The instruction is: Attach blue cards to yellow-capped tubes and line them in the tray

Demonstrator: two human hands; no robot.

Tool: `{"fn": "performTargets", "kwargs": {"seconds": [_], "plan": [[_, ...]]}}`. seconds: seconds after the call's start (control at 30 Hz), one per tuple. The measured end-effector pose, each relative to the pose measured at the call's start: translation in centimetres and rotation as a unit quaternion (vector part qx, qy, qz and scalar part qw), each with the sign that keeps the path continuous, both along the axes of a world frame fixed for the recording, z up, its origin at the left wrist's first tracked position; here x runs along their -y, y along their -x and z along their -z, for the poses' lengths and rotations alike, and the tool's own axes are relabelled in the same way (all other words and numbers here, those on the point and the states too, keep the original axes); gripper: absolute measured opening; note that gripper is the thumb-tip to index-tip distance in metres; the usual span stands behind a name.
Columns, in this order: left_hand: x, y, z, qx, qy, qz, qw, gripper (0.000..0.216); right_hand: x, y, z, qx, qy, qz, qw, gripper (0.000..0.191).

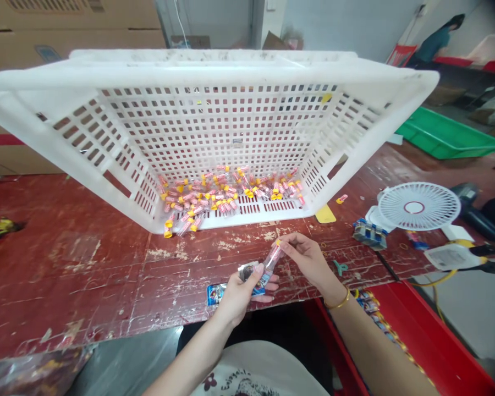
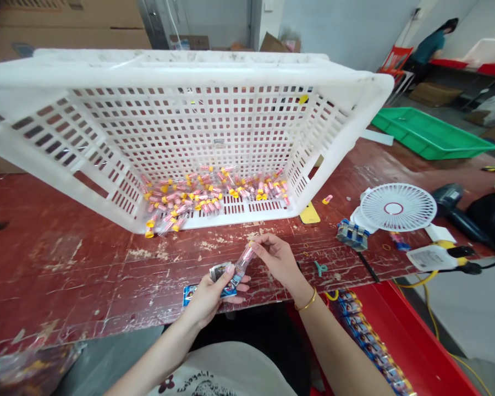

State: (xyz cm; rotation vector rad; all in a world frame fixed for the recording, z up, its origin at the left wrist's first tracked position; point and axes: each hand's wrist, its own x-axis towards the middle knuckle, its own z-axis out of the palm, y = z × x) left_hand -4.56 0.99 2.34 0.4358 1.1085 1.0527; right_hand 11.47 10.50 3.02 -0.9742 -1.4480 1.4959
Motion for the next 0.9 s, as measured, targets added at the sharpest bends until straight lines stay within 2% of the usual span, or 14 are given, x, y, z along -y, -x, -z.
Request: {"fn": "performTargets", "kwargs": {"seconds": [0.1, 0.2, 0.23, 0.3, 0.37, 0.43, 0.53, 0.67, 0.9], "plan": [[-0.4, -0.1, -0.3, 0.032, 0.021, -0.016, 0.999, 0.041, 0.3, 0.2, 0.1, 0.0, 0.004, -0.022, 1.0, 0.022], [-1.0, -0.5, -0.5, 0.075, 0.052, -0.037, 0.995, 0.039, 1.7, 0.8, 0.1, 0.019, -0.031, -0.053, 0.998, 0.025], [-1.2, -0.7, -0.6, 0.087, 0.062, -0.046, 0.993, 0.038, 2.5, 1.0, 0.2, 0.034, -0.045, -0.071, 0.996, 0.034], [-1.5, -1.0, -0.8, 0.095, 0.075, -0.062, 0.991, 0.038, 4.1, 1.5, 0.5, 0.072, -0.052, -0.092, 0.992, 0.063], [-1.6, -1.2, -0.9, 0.097, 0.07, -0.058, 0.991, 0.039, 5.3, 1.8, 0.8, 0.101, -0.045, -0.072, 0.991, 0.079], [-1.5, -1.2, -0.9, 0.098, 0.057, -0.031, 0.993, 0.042, 5.9, 2.0, 1.0, 0.113, -0.048, -0.037, 0.992, 0.071], [-1.1, -0.7, -0.8, 0.084, 0.048, -0.006, 0.995, 0.042, 5.9, 1.7, 0.9, 0.118, -0.076, -0.021, 0.99, 0.061], [-0.6, -0.7, -0.8, 0.064, 0.056, -0.033, 0.996, 0.042, 5.6, 1.1, 0.6, 0.12, -0.114, -0.031, 0.986, 0.062], [-0.4, -1.4, -1.0, 0.05, 0.045, -0.056, 0.996, 0.041, 6.0, 0.9, 0.7, 0.086, -0.114, -0.038, 0.989, 0.059]]}}
